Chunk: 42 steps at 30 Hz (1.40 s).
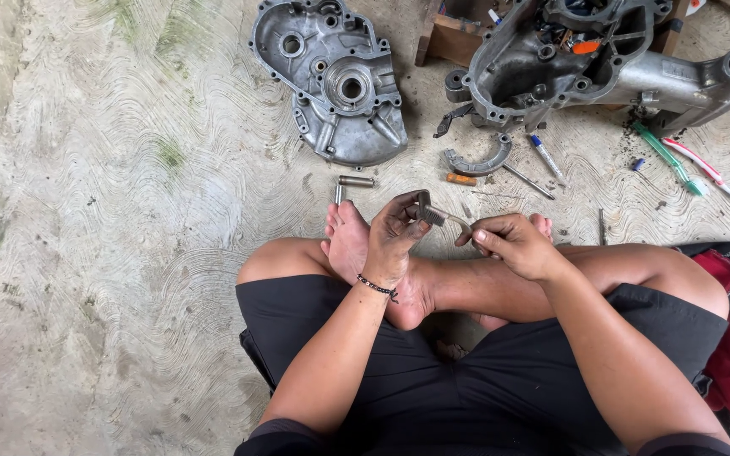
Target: Cleaning a small motorcycle engine component by scraping it with a metal tool
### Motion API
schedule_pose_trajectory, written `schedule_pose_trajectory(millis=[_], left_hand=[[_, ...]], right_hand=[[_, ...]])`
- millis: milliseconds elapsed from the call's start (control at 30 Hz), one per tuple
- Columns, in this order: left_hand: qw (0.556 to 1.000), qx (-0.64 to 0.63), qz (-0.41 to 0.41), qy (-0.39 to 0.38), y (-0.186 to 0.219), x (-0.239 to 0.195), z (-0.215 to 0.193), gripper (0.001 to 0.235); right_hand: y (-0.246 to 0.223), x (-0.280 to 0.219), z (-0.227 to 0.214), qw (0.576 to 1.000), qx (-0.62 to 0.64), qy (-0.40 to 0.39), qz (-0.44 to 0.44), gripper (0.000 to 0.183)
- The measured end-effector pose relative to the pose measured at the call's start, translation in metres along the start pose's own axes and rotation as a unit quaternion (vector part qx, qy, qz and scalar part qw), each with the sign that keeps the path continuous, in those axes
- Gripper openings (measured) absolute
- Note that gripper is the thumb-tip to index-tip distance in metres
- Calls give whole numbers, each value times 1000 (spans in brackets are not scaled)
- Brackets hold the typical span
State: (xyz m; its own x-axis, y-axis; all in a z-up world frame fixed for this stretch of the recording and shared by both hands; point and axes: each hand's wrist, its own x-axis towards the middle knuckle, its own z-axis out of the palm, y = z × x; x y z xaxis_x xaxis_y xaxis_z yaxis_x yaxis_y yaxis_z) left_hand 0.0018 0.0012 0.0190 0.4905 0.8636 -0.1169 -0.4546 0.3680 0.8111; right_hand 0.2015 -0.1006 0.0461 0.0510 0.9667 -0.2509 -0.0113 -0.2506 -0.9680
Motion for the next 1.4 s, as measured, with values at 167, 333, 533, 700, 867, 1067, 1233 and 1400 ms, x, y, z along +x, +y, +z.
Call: schedule_pose_trajectory(millis=[167, 333, 533, 700, 867, 1067, 1233, 1400], left_hand=[[1000, 6, 3, 0, -2, 2, 0, 55], [1000, 10, 7, 4, 3, 2, 1, 54], [1000, 0, 3, 2, 4, -1, 5, 54], [1000, 18, 7, -3, -7, 2, -5, 54], [1000, 13, 9, 3, 2, -1, 3, 54], [1000, 4, 6, 3, -9, 0, 1, 55], [1000, 11, 2, 1, -11, 0, -3, 55], [1000, 26, 14, 5, -13, 2, -3, 55]], right_hand=[[-10, 2, 0, 997, -36, 54, 29, 30], [-9, 3, 1, 995, -59, 72, 27, 30], [15, -2, 4, 1000, 16, 8, -21, 29], [6, 2, -2, 994, -44, 93, 39, 32], [7, -3, 6, 999, -27, 39, -6, 27], [-18, -8, 1, 998, -61, 30, -21, 26], [-3, -1, -6, 997, -54, 49, 10, 24], [30, 11, -5, 993, -93, 57, 49, 27]])
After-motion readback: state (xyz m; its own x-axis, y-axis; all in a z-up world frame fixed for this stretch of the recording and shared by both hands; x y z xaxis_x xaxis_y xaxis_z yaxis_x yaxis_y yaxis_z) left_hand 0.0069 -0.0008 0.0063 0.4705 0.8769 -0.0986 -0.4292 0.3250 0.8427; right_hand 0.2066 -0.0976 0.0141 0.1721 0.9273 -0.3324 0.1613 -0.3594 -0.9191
